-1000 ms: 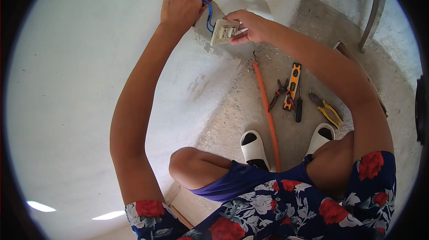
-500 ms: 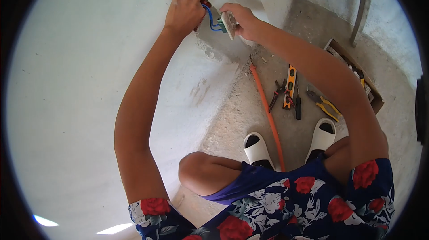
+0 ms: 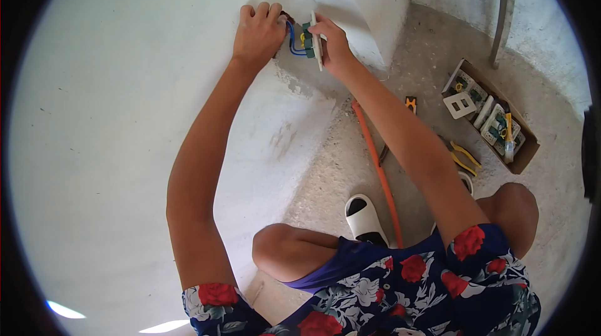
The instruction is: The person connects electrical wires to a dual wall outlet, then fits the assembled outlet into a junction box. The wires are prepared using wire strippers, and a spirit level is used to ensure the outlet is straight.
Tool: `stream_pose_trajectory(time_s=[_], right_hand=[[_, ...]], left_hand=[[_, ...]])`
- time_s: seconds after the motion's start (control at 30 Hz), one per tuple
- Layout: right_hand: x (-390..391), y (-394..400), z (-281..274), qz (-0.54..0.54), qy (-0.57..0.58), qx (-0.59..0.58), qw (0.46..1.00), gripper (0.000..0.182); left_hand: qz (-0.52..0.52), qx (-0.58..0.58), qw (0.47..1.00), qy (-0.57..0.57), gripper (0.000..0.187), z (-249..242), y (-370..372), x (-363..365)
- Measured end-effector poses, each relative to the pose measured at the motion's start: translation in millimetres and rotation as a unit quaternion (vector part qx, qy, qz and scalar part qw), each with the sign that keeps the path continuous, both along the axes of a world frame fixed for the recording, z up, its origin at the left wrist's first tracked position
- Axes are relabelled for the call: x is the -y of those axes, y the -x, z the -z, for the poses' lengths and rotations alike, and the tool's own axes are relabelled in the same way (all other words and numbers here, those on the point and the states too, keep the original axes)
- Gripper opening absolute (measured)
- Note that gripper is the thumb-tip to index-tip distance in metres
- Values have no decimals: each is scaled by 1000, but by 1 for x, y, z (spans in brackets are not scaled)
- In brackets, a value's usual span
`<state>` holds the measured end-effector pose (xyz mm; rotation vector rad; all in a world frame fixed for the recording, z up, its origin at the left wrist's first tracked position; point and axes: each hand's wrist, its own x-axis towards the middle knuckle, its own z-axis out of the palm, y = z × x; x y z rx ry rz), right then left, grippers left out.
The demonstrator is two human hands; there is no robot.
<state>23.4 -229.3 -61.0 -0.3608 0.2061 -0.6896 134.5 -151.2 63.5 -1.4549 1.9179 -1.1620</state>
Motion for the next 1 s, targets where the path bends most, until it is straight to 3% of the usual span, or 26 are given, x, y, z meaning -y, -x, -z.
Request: stream_pose_trajectory(time_s=[0.1, 0.17, 0.5, 0.7, 0.77, 0.8, 0.83, 0.87, 0.9, 0.93, 0.97, 1.0], right_hand=[[-7, -9, 5, 19, -31, 26, 999, 55], [-10, -13, 9, 37, -45, 27, 998, 56], [-15, -12, -24, 85, -78, 40, 993, 51], [-15, -23, -26, 106, -67, 33, 992, 53], [-17, -36, -16, 130, -59, 15, 990, 58], [-18, -42, -12, 127, -56, 19, 990, 58], [-19, -47, -9, 138, -57, 9, 989, 60], [-20, -51, -6, 147, -57, -1, 987, 63], [-23, -54, -4, 141, -52, 2, 989, 63], [-26, -56, -4, 159, -46, -20, 986, 64], [-28, -57, -7, 177, -39, -40, 983, 66], [-31, -54, -12, 176, -31, -36, 983, 68]], left_hand=[[-37, 20, 999, 1, 13, 3, 2, 1], [-32, 28, 999, 5, 4, 3, 4, 4], [-122, 78, 987, -69, 10, -2, 14, 10], [-127, 19, 988, -88, 15, -11, 6, 4], [-17, -38, 996, -78, 25, -18, 3, -3], [-21, -35, 996, -74, 25, -24, 8, -6], [-3, -117, 993, -24, 26, -30, 16, -13], [15, -197, 980, 28, 27, -34, 27, -22], [-58, -319, 941, 101, 23, -29, 41, -38], [-125, -432, 876, 176, 19, -21, 60, -53], [-223, -554, 773, 212, 22, -14, 82, -64], [-289, -601, 723, 180, 30, -2, 86, -78]])
